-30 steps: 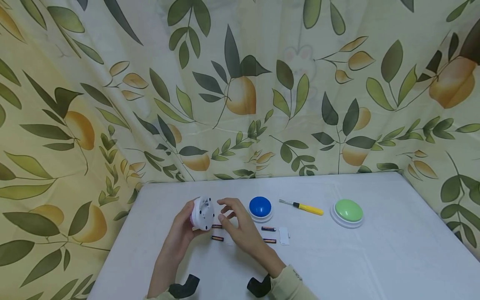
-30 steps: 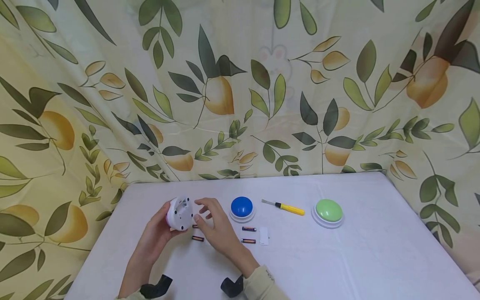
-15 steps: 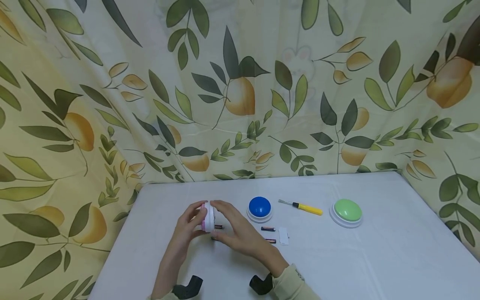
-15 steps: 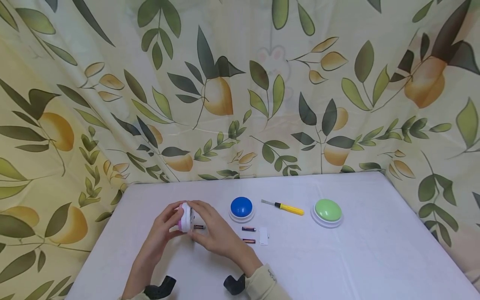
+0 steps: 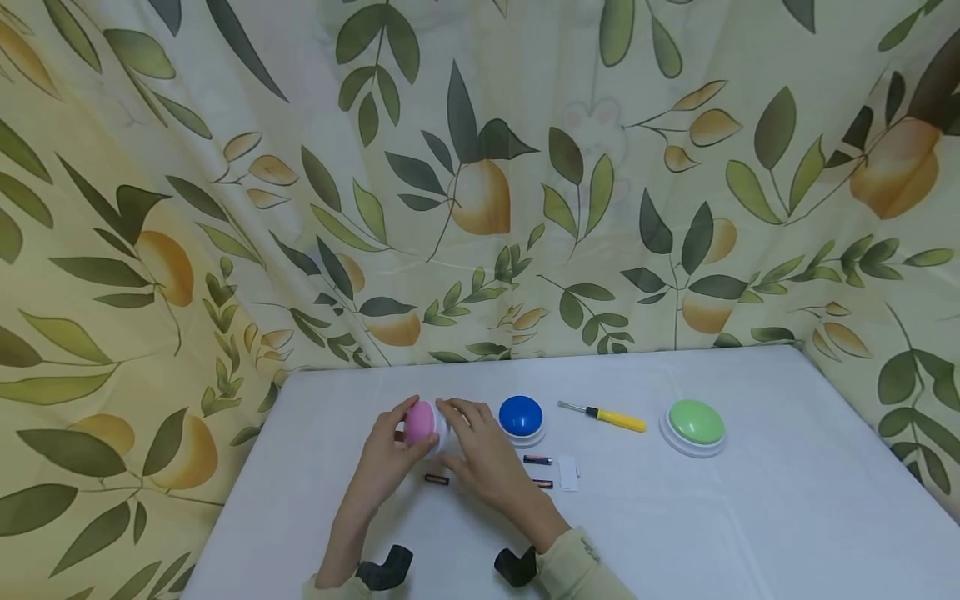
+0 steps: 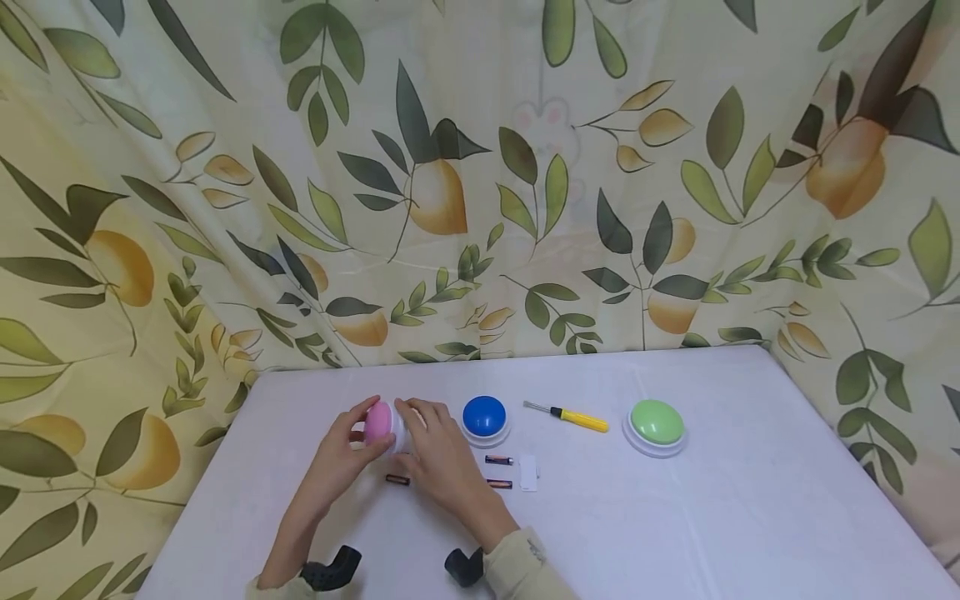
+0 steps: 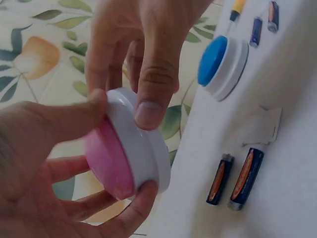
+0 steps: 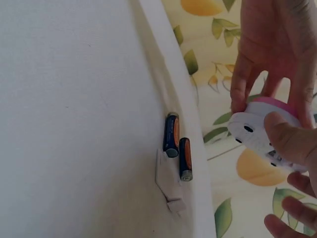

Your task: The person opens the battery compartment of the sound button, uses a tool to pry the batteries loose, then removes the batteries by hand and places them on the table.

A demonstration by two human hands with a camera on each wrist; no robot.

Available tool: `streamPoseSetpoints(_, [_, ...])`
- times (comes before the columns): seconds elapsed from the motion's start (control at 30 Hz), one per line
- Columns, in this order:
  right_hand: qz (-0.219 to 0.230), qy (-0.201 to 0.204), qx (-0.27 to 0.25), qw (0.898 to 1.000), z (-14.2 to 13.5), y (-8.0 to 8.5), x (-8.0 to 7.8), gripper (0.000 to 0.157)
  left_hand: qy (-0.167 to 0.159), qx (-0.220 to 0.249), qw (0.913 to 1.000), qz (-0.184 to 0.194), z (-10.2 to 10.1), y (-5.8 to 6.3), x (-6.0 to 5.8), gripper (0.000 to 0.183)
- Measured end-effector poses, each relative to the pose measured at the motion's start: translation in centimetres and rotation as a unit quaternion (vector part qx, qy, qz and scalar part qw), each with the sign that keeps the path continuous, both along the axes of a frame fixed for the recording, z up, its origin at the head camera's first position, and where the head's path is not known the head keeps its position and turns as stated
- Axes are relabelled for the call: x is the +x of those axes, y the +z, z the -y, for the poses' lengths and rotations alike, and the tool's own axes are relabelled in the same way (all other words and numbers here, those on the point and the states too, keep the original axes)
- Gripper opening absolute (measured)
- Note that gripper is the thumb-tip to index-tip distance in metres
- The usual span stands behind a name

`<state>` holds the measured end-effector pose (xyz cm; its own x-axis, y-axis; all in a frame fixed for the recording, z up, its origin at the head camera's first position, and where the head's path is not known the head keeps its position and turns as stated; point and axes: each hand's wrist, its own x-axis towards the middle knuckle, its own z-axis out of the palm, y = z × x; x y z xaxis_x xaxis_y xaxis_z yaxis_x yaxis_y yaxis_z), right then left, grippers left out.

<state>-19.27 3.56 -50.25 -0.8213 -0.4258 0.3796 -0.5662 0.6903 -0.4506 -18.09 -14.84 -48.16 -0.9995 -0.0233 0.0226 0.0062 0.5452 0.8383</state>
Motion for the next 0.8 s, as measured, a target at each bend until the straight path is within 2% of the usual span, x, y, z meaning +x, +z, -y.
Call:
streamPoseSetpoints(0.07, [-0.003, -0.028, 0.017, 0.999, 0.1, 0.1, -0.3, 0.078, -0.011, -0.026, 0.9995, -0.017, -0.1, 0.0, -0.3, 0.071])
streamPoseSetpoints(0.2, [0.000, -0.064, 0.043, 0.997, 0.5, 0.3, -1.0, 0.076, -0.031, -0.048, 0.9977, -0.037, 0.0, -0.2, -1.1, 0.072])
streamPoseSetpoints(0.43, [-0.003, -0.071, 0.082, 0.994, 0.8, 0.1, -2.2, 0.071, -0.042, -0.081, 0.9930, -0.075, 0.2, -1.3, -2.6, 0.072])
streamPoseSetpoints(0.63, [0.027, -0.088, 0.103, 0.990, 1.3, -0.1, -3.0, 0.069, -0.040, -0.079, 0.9931, -0.077, 0.1, -2.6, -3.9, 0.071])
streamPoseSetpoints(0.8, [0.028, -0.111, 0.124, 0.986, 1.9, -0.5, -3.6, 0.059, -0.049, -0.082, 0.9918, -0.085, -0.1, -3.6, -4.6, 0.069])
